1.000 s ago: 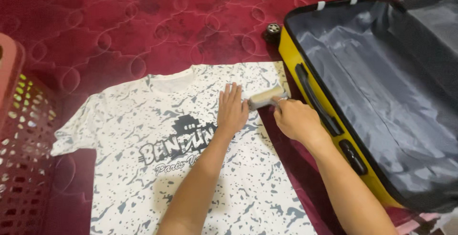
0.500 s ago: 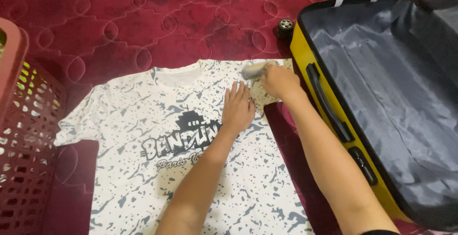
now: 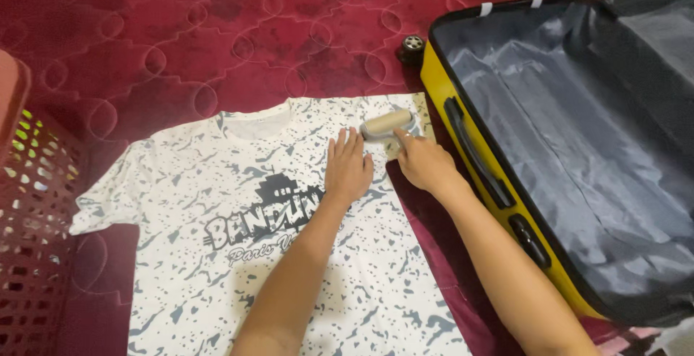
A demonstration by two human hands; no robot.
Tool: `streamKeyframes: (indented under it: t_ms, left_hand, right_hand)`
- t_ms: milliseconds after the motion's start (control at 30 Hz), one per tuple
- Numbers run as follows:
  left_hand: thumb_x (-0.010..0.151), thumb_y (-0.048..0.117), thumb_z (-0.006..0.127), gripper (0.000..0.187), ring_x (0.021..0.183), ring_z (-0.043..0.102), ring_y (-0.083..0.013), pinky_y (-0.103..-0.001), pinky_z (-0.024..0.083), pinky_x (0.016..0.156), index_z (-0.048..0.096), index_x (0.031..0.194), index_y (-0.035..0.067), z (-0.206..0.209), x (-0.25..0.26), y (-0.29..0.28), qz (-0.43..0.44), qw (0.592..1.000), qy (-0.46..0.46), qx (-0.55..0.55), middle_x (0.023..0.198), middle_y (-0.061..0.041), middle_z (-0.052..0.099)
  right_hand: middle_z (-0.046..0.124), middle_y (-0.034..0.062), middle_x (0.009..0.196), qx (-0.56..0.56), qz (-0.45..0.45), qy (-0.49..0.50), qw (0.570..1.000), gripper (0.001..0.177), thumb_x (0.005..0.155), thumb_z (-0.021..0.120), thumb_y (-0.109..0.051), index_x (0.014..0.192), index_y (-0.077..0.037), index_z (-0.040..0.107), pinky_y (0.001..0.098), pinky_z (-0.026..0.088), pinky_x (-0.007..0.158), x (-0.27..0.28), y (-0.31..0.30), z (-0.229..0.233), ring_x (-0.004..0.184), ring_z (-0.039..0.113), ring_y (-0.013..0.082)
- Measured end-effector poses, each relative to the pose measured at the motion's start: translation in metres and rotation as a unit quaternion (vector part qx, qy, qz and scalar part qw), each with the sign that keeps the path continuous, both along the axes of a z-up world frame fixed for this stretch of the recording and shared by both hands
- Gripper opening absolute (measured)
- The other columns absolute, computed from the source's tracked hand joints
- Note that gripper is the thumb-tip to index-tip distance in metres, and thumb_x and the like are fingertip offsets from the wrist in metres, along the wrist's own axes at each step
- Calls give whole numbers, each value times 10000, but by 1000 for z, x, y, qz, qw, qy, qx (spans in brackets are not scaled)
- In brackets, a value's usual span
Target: The person takes a white t-shirt from a laundry basket, lays it flat on a bed, and uses a lint roller to remove lint from the shirt's surface. The person rolls the lint roller over the shirt repeatedly, covering the sleeves and body.
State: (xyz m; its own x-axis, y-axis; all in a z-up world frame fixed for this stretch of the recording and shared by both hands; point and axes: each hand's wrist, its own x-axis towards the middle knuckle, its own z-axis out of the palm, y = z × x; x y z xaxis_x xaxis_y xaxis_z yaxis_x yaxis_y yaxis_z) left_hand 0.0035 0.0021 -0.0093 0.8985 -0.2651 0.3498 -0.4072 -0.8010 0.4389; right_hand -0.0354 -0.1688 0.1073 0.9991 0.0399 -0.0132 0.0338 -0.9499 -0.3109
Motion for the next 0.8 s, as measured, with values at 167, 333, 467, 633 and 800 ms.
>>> streamKeyframes:
  t_ms: [167,333,467,633,800]
  left_hand:
    - [977,275,528,583,1522,281,-372,-516,171,1248,497,1453,-60,0,-1,2,-3,1000,3,1,1590,-217,413]
    - [958,262,538,604,1518,280,-370,-511,166,1242,483,1465,-62,4,-3,1,-1,1000,1,10,1590,-217,407]
    - [972,279,536,604,1513,281,-368,-508,163,1243,476,1472,-54,7,-5,2,-1,1000,7,-3,1589,-217,402]
    - [978,285,508,603,1526,260,-357,-495,141,1251,464,1480,-44,8,-5,0,-1,1000,25,4,1604,-212,386]
    - [996,295,477,609,1539,238,-351,-480,120,1257,449,1495,-53,8,-2,1,-6,1000,24,6,1618,-217,367]
  right_hand:
    - [727,225,1102,-62,-16,50,997,446,948,531,-303,1370,-198,632,556,548,894,-35,-10,35,1004,696,433]
    - [735,216,1111,-44,-34,39,998,437,958,527,-300,1362,-180,643,551,553,890,-35,-4,33,993,701,433]
    - [723,205,1125,-1,-22,-24,999,461,938,531,-273,1378,-167,621,564,550,842,-54,-1,25,946,695,454]
    - [735,214,1058,-16,-45,7,999,445,932,543,-266,1350,-149,639,564,552,858,-72,-7,32,933,703,454]
    - [717,293,991,3,-113,-7,994,409,962,554,-294,1305,-97,659,582,542,866,-45,-8,30,941,686,491]
